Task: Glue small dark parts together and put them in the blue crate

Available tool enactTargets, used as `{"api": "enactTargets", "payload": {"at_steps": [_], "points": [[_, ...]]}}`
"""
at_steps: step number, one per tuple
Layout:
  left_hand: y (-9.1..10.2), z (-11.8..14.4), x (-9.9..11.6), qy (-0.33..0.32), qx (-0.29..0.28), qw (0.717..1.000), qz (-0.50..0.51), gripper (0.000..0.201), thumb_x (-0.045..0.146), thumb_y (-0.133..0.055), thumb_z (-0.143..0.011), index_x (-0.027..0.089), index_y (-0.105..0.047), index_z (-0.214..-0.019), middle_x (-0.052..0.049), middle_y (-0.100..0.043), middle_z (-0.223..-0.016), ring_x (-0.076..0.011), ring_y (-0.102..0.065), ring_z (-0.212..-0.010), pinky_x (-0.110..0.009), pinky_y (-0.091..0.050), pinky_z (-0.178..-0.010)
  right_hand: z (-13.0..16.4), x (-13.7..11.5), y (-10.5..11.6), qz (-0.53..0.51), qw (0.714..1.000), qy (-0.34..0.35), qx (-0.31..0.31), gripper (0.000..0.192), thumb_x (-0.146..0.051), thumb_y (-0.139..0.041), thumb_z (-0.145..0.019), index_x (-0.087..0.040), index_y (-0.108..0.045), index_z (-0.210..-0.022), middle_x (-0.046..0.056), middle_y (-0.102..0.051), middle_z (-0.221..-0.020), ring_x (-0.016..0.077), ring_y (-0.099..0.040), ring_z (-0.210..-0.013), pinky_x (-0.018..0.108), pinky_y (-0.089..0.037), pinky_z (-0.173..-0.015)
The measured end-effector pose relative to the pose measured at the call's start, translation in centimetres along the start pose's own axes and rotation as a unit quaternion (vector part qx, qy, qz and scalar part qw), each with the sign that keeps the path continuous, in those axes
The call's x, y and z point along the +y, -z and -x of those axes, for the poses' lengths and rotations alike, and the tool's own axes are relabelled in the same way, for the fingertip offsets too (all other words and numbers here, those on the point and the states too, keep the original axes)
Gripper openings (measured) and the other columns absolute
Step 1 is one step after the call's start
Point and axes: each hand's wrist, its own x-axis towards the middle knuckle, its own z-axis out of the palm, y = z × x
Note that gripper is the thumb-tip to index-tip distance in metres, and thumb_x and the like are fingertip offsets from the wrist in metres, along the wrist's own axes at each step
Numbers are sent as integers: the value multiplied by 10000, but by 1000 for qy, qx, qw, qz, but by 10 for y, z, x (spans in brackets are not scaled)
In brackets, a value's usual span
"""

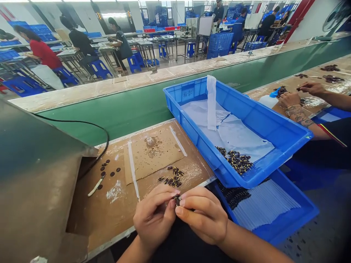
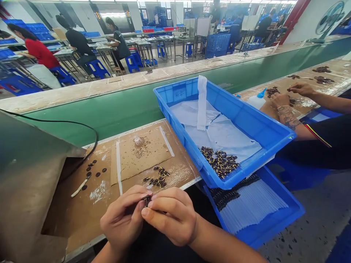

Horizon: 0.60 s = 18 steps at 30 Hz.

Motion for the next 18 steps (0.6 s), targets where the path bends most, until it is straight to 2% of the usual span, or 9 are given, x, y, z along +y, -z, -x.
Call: {"api": "enactTargets", "payload": {"at_steps": [2,5,7,9,11,13,14,17,18], "points": [[-5,3,-1,19,8,1000,12,269,45,-628,-840,230,-705,-1019,-39,-712,-884,-186,-688,-809,-315,-576,-741,1,1,-1,-3,999,-32,16,383,-93,-620,-890,-213,-654,-1252,67,-716,-941,190,-698,-940,319,-643,-773],[-17,11,-3,55,1,998,20,255,70,-619,-866,252,-720,-1013,-36,-725,-922,-186,-700,-846,-298,-589,-770,9,1,3,0,992,-121,43,356,-100,-626,-885,-266,-643,-1200,68,-685,-1022,177,-689,-934,328,-631,-777],[-25,20,-6,82,-51,995,23,240,109,-611,-889,254,-730,-1038,-55,-732,-984,-202,-709,-902,-301,-601,-795,25,0,10,-2,982,-185,37,324,-87,-628,-871,-261,-645,-1143,77,-681,-1079,183,-689,-980,342,-622,-824],[-29,30,-15,115,-123,985,36,233,155,-601,-911,248,-731,-1081,-76,-727,-1051,-212,-717,-914,-294,-615,-778,54,-2,21,-17,962,-270,26,275,-100,-629,-870,-242,-648,-1106,83,-699,-1108,193,-697,-1018,357,-616,-865],[-26,42,-28,154,-164,973,38,217,194,-601,-923,246,-734,-1087,-76,-725,-1075,-205,-725,-888,-272,-623,-752,94,0,39,-37,915,-398,43,197,-170,-629,-891,-220,-655,-1080,94,-716,-1121,201,-719,-997,354,-626,-834],[-16,51,-44,183,-160,970,12,179,232,-615,-923,251,-743,-1046,-56,-734,-1046,-194,-727,-886,-251,-618,-779,140,9,65,-36,836,-542,77,191,-293,-637,-895,-188,-665,-1052,120,-729,-1114,220,-742,-945,349,-633,-770],[-9,55,-51,190,-151,970,-11,160,253,-627,-918,254,-748,-1023,-47,-739,-1023,-191,-727,-897,-242,-611,-806,164,17,82,-16,797,-596,97,243,-355,-656,-871,-169,-673,-1026,127,-749,-1038,237,-745,-934,362,-631,-772],[13,57,-64,194,-137,969,-73,145,314,-662,-892,256,-755,-987,-36,-747,-984,-193,-727,-905,-237,-594,-855,223,52,141,132,690,-704,108,334,-416,-643,-804,-131,-685,-972,131,-766,-883,244,-746,-854,365,-613,-784],[19,56,-65,191,-142,968,-85,150,331,-668,-884,257,-757,-979,-37,-748,-977,-197,-728,-896,-246,-596,-857,236,65,161,169,668,-717,108,335,-392,-629,-789,-116,-691,-968,141,-765,-883,240,-741,-822,362,-603,-777]]}}
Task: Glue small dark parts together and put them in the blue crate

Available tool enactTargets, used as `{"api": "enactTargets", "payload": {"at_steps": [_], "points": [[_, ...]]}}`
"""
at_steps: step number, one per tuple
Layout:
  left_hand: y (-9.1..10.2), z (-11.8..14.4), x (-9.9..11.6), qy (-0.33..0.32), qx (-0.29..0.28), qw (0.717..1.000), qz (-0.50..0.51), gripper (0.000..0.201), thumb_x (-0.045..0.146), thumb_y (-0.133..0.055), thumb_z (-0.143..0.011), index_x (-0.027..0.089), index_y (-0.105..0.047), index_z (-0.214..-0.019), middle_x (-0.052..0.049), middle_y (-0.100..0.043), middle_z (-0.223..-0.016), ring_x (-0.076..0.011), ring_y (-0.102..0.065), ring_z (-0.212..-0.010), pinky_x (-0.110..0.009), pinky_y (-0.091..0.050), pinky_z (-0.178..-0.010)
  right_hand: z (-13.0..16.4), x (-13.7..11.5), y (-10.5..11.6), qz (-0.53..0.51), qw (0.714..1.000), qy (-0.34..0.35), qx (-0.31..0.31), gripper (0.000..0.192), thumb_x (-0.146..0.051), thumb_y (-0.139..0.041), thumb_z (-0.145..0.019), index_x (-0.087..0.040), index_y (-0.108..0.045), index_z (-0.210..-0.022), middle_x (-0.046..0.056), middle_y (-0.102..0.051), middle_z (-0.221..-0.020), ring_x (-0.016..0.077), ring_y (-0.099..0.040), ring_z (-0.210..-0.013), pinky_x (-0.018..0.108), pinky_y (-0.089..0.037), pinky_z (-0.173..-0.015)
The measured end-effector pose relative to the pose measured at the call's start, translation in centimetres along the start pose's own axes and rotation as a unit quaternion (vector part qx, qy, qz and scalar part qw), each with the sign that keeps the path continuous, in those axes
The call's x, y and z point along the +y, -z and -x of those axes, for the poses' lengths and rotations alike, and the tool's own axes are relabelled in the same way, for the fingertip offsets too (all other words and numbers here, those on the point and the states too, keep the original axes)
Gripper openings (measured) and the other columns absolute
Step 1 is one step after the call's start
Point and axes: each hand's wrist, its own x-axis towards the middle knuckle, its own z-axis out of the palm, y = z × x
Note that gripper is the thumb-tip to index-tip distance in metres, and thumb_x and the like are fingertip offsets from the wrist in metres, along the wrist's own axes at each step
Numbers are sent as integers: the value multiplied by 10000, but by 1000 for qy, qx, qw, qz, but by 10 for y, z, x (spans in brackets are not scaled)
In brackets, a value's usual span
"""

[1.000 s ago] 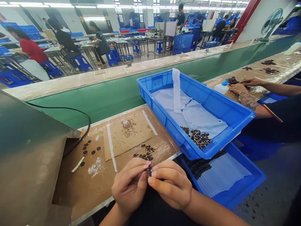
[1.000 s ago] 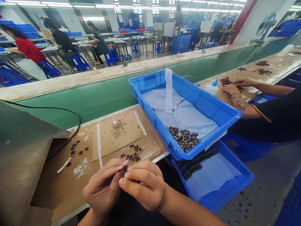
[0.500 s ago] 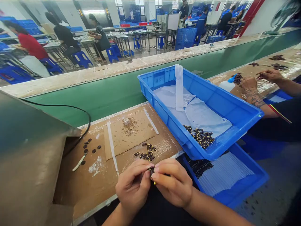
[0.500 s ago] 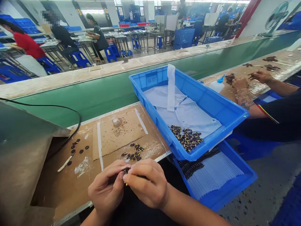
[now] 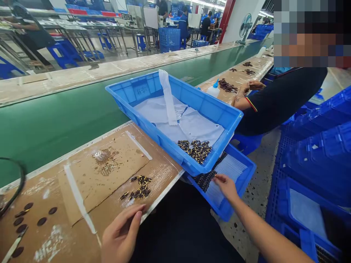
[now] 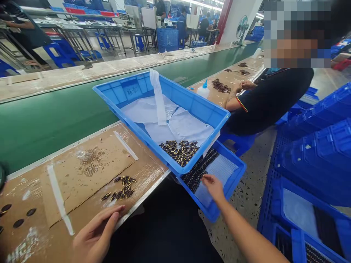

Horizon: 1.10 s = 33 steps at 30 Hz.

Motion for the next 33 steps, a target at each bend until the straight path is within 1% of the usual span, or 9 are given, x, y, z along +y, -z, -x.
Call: {"api": "enactTargets", "payload": {"at_steps": [3,6,10,13,16,18,26,30,33], "points": [[14,-3,0,-8,-9,999,-33,167,370,-676,-869,259,-763,-958,-38,-749,-969,-213,-729,-891,-266,-603,-850,-53,24,29,70,997,-27,23,308,-328,-605,-755,-122,-720,-952,116,-767,-886,223,-724,-812,324,-565,-744],[25,-4,-2,-8,2,998,-67,185,392,-674,-865,257,-764,-952,-34,-750,-968,-213,-730,-884,-258,-605,-837,-89,28,43,168,985,-39,16,243,-264,-613,-734,-159,-755,-901,71,-760,-819,204,-696,-769,299,-511,-715],[39,0,-15,8,7,994,-111,230,449,-680,-847,266,-767,-956,-23,-751,-973,-214,-733,-857,-265,-606,-844,-116,24,44,301,953,-31,-28,155,-136,-641,-698,-167,-758,-796,71,-746,-810,201,-680,-817,277,-456,-741],[49,7,-23,71,20,989,-130,310,530,-690,-819,263,-772,-953,-26,-752,-981,-223,-734,-852,-267,-609,-831,-128,21,39,378,922,-29,-76,88,-118,-661,-703,-160,-736,-723,82,-735,-803,220,-686,-840,268,-441,-713],[53,10,-23,143,29,981,-126,379,591,-695,-792,253,-772,-945,-29,-753,-966,-223,-734,-844,-277,-601,-854,-134,19,34,438,893,-29,-103,74,-132,-669,-726,-146,-738,-752,115,-735,-848,258,-694,-873,278,-439,-700],[53,10,-21,152,26,980,-123,386,606,-693,-786,259,-772,-935,-20,-752,-969,-214,-732,-851,-277,-590,-883,-134,16,30,465,878,-26,-109,108,-147,-659,-753,-133,-747,-814,148,-738,-907,289,-695,-923,292,-443,-710],[52,3,-24,81,10,988,-133,282,533,-684,-831,284,-766,-934,7,-749,-975,-181,-729,-846,-230,-585,-867,-124,-1,27,504,852,-17,-143,244,-169,-565,-830,-127,-772,-952,181,-740,-1028,305,-674,-1069,306,-457,-818],[53,3,-23,55,16,992,-111,237,485,-697,-838,273,-764,-921,7,-751,-953,-163,-727,-840,-188,-576,-847,-112,-17,34,504,850,-41,-144,271,-175,-507,-848,-113,-767,-898,190,-740,-1010,300,-682,-1043,317,-464,-820],[61,13,-23,48,38,993,-105,206,440,-703,-848,267,-759,-946,5,-750,-964,-148,-724,-853,-165,-556,-874,-93,-34,40,491,855,-52,-160,330,-178,-428,-892,-92,-742,-842,204,-738,-942,285,-695,-985,322,-475,-797]]}}
